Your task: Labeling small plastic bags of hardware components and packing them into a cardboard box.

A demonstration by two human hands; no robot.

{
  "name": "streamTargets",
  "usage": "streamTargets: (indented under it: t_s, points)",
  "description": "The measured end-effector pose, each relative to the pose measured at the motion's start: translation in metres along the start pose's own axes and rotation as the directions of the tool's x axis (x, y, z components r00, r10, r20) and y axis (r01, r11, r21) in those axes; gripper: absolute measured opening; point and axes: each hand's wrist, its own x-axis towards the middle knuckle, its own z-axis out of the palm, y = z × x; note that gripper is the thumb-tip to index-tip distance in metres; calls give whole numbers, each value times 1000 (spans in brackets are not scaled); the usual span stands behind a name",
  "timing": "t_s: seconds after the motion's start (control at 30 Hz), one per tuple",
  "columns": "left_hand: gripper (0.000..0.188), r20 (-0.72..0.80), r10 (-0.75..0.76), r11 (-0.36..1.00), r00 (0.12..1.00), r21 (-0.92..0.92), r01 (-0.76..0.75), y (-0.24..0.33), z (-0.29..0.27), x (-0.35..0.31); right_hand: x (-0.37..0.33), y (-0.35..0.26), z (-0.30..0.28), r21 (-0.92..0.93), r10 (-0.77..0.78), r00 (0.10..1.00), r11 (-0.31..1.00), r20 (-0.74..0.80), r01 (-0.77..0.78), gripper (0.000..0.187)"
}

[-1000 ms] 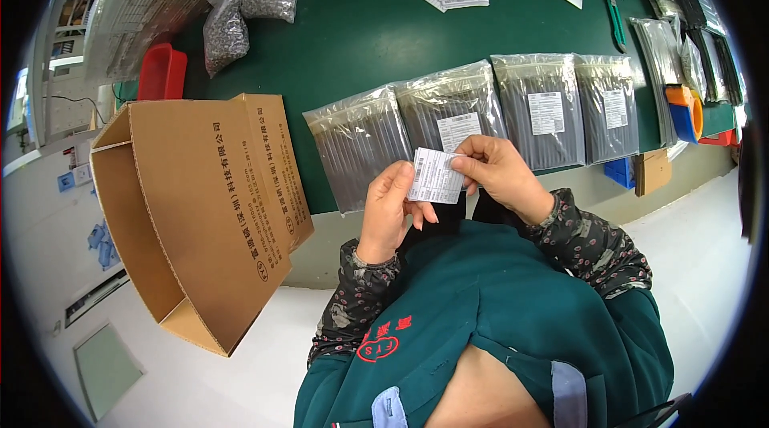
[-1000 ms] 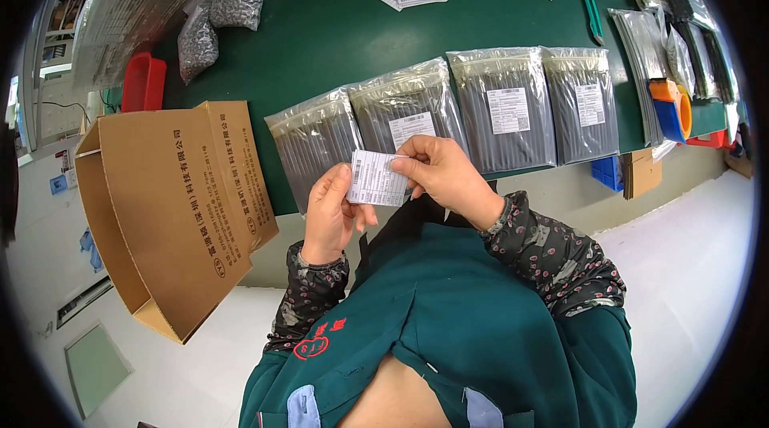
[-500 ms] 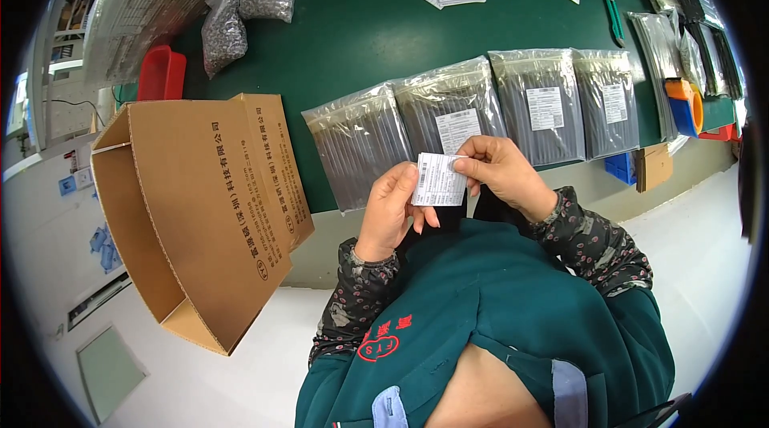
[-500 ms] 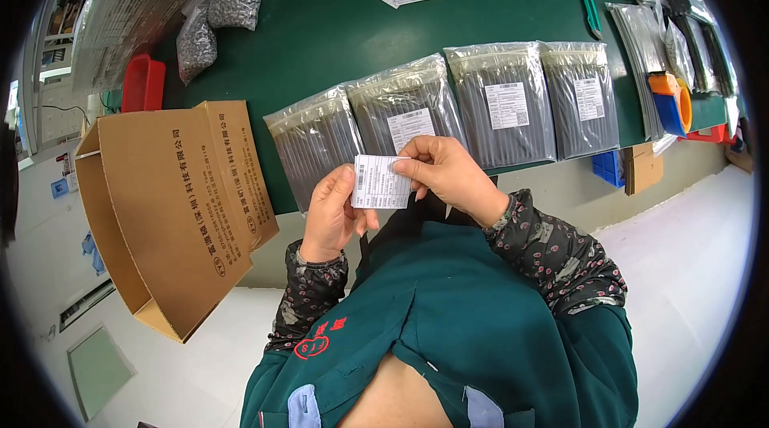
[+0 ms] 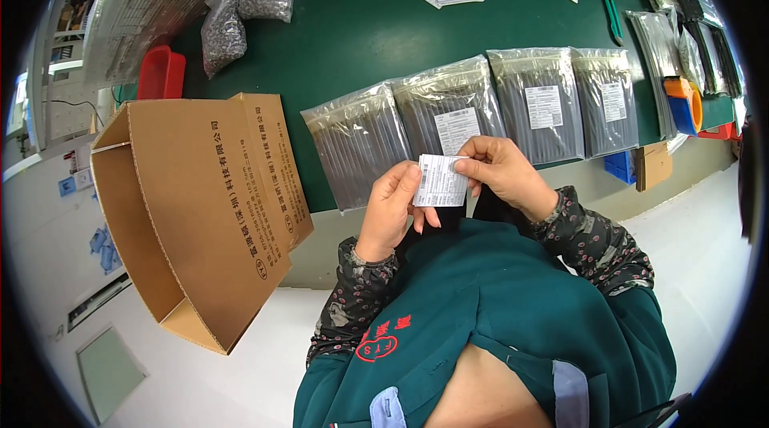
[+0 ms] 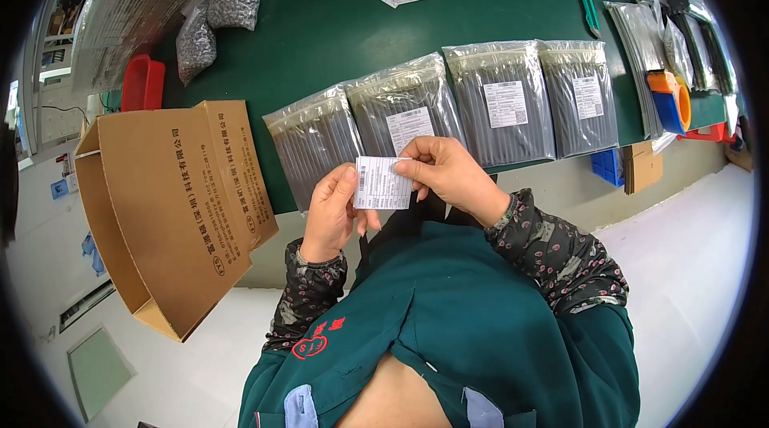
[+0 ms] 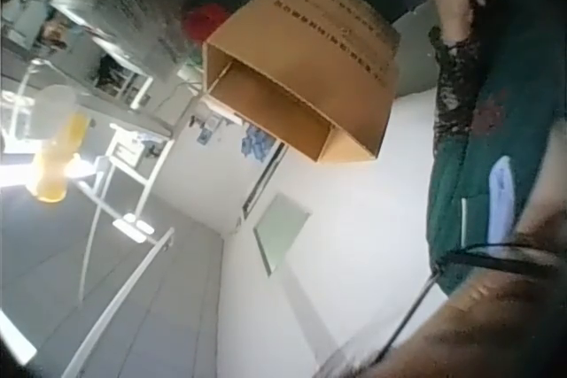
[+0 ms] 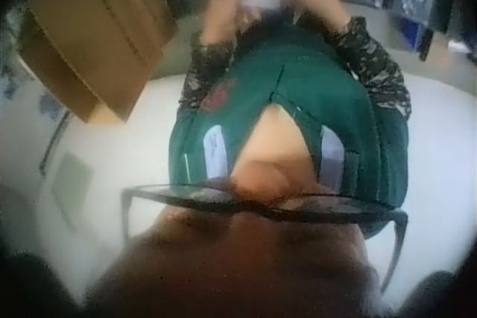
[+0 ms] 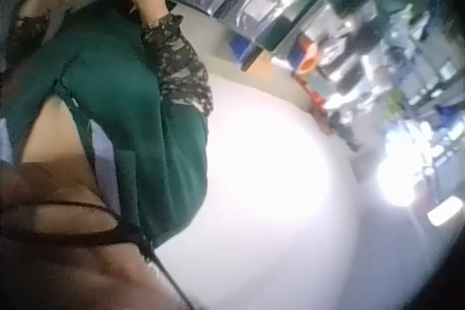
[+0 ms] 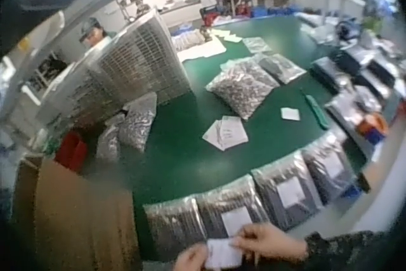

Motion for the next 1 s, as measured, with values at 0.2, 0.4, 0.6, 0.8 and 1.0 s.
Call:
streamTargets:
  t_s: [0.2,0.4,0.6,0.8,1.0]
  points:
    - [32,20,-11,999,1000,-40,12,-3,-2,1,-1,0,0,27,-2,1000,1000,27,1,18]
    - [34,98,-34,976,995,-209,54,-9,-4,2,-3,1,0,76,-10,999,997,54,6,17]
    - [34,151,-16,960,988,-274,57,-11,-5,4,-3,1,0,84,-13,998,996,58,8,17]
    - [34,140,-35,949,990,-304,77,-10,-3,3,-2,2,0,99,-19,998,995,63,13,17]
    - [30,90,-26,971,996,-233,47,-8,1,1,-2,2,0,97,-3,997,995,80,-5,18]
